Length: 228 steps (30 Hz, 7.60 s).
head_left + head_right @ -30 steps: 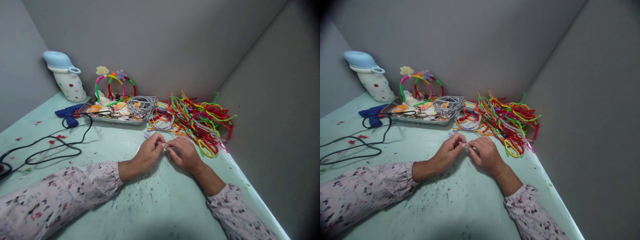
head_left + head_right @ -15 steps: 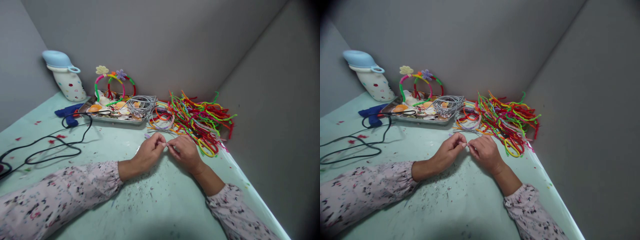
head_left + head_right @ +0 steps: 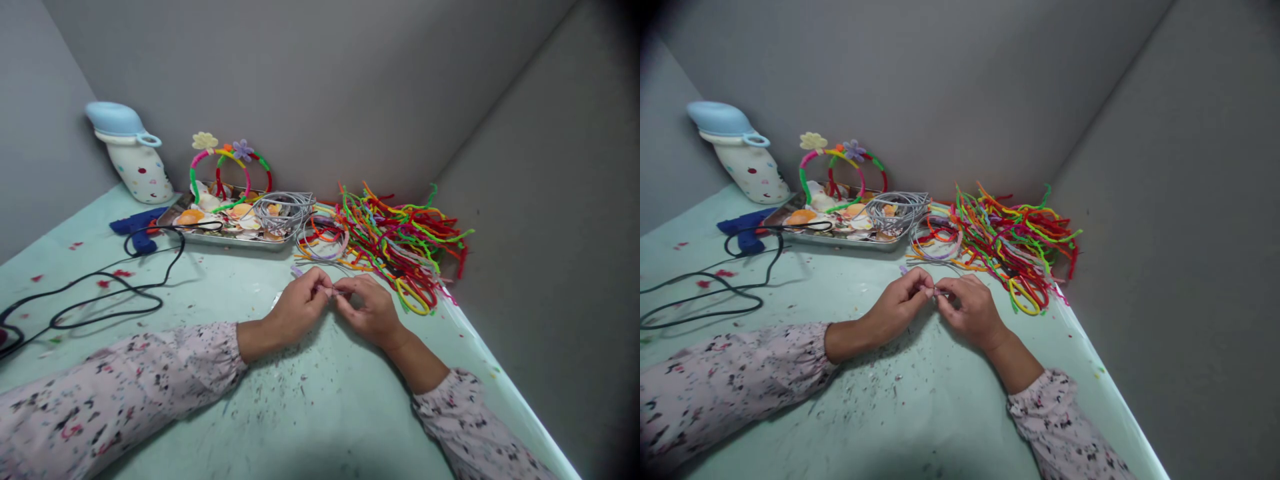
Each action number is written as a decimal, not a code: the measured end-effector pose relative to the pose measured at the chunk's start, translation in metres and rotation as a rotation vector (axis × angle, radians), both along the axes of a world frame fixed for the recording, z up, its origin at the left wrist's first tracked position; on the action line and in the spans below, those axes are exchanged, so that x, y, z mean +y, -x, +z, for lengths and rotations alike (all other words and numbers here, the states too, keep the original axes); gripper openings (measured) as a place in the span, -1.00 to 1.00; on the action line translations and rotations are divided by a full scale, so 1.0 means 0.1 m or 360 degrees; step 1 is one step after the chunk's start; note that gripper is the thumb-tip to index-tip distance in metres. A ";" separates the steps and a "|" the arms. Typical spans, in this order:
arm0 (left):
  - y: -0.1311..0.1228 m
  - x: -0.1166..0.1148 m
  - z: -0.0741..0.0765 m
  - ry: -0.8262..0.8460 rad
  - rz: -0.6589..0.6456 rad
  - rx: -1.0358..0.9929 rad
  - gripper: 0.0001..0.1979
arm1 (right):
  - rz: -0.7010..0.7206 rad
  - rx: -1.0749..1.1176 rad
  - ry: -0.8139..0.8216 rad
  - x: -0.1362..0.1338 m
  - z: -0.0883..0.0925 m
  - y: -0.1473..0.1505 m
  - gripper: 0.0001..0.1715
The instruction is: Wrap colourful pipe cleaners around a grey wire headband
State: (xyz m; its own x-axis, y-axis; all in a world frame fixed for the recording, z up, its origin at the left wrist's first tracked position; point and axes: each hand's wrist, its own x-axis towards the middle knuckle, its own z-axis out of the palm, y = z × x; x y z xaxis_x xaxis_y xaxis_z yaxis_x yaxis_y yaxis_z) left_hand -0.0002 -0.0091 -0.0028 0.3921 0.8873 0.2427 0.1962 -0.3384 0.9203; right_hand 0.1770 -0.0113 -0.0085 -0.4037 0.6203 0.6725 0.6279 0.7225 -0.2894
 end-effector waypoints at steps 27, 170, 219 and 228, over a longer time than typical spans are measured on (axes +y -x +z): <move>-0.02 -0.01 -0.01 -0.0091 0.0061 0.0323 -0.83 | 0.0077 0.1072 0.0958 0.04 -0.05 0.02 -0.63; -0.02 0.00 -0.02 0.0040 0.0101 -0.0149 -0.94 | 0.0063 -0.0118 -0.0009 0.05 0.02 -0.05 -0.90; -0.02 0.01 0.01 -0.0136 -0.0028 0.0318 -0.81 | -0.0003 0.1187 0.1047 0.08 -0.03 0.00 -0.64; -0.01 0.05 0.01 -0.0147 -0.0083 0.0331 -0.77 | -0.0022 0.1194 0.0997 0.10 -0.07 -0.01 -0.67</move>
State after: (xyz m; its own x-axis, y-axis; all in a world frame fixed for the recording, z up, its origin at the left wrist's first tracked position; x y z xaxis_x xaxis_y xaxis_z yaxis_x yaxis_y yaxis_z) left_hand 0.0009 -0.0045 -0.0021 0.4868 0.8424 0.2312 0.3585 -0.4340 0.8265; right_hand 0.1782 -0.0014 -0.0157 0.0047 0.9544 0.2986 0.1311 0.2954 -0.9463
